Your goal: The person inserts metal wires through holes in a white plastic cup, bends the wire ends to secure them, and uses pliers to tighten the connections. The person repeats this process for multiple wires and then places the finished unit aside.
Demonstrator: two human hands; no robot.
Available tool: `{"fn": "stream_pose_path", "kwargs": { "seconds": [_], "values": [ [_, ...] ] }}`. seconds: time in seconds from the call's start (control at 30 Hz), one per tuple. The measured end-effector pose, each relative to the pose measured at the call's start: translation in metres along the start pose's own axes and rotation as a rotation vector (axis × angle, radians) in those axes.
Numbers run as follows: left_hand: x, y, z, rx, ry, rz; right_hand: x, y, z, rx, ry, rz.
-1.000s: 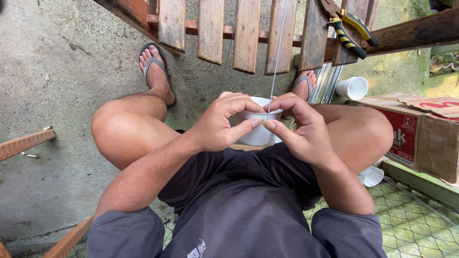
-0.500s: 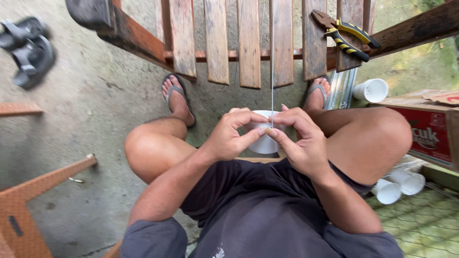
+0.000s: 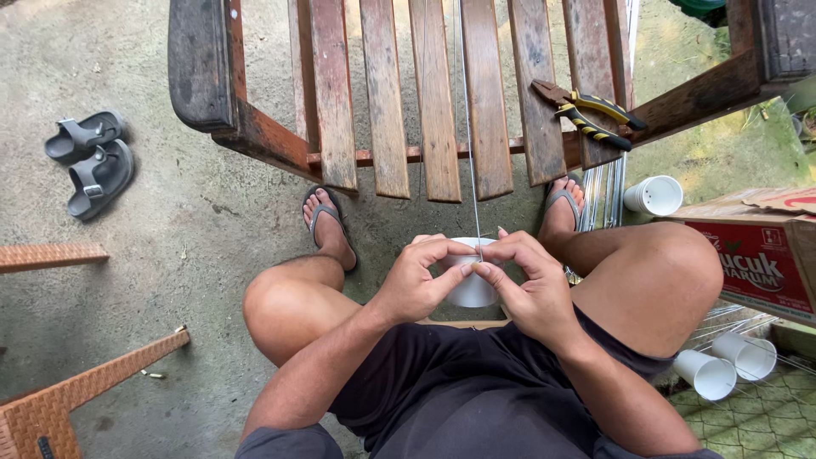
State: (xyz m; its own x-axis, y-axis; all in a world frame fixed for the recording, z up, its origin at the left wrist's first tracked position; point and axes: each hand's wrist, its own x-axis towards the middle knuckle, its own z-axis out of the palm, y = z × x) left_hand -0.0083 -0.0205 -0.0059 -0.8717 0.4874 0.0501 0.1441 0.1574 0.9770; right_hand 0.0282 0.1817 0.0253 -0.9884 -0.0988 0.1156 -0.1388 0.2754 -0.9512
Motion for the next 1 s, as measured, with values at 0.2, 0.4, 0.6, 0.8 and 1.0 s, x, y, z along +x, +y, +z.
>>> {"fn": "stream_pose_path", "kwargs": {
  "seconds": [0.2,0.4,0.6,0.8,1.0],
  "values": [
    [0.002,-0.002,0.002,-0.034,0.009,-0.025,0.001,0.001,0.001,-0.041,0.027,0.04],
    [0.008,0.003,0.001,-0.019,0.025,-0.024,0.004,-0.008,0.002,-0.087,0.049,0.095],
    [0.013,-0.006,-0.001,-0.094,0.049,-0.003,0.012,-0.005,0.005,-0.092,0.037,0.041],
    [0.01,-0.011,-0.001,-0.115,0.037,-0.005,0.009,-0.001,0.009,-0.081,0.032,0.052],
    [0.007,-0.002,-0.002,-0.025,0.059,0.021,0.006,-0.006,0.011,-0.105,0.033,0.052]
  ]
}}
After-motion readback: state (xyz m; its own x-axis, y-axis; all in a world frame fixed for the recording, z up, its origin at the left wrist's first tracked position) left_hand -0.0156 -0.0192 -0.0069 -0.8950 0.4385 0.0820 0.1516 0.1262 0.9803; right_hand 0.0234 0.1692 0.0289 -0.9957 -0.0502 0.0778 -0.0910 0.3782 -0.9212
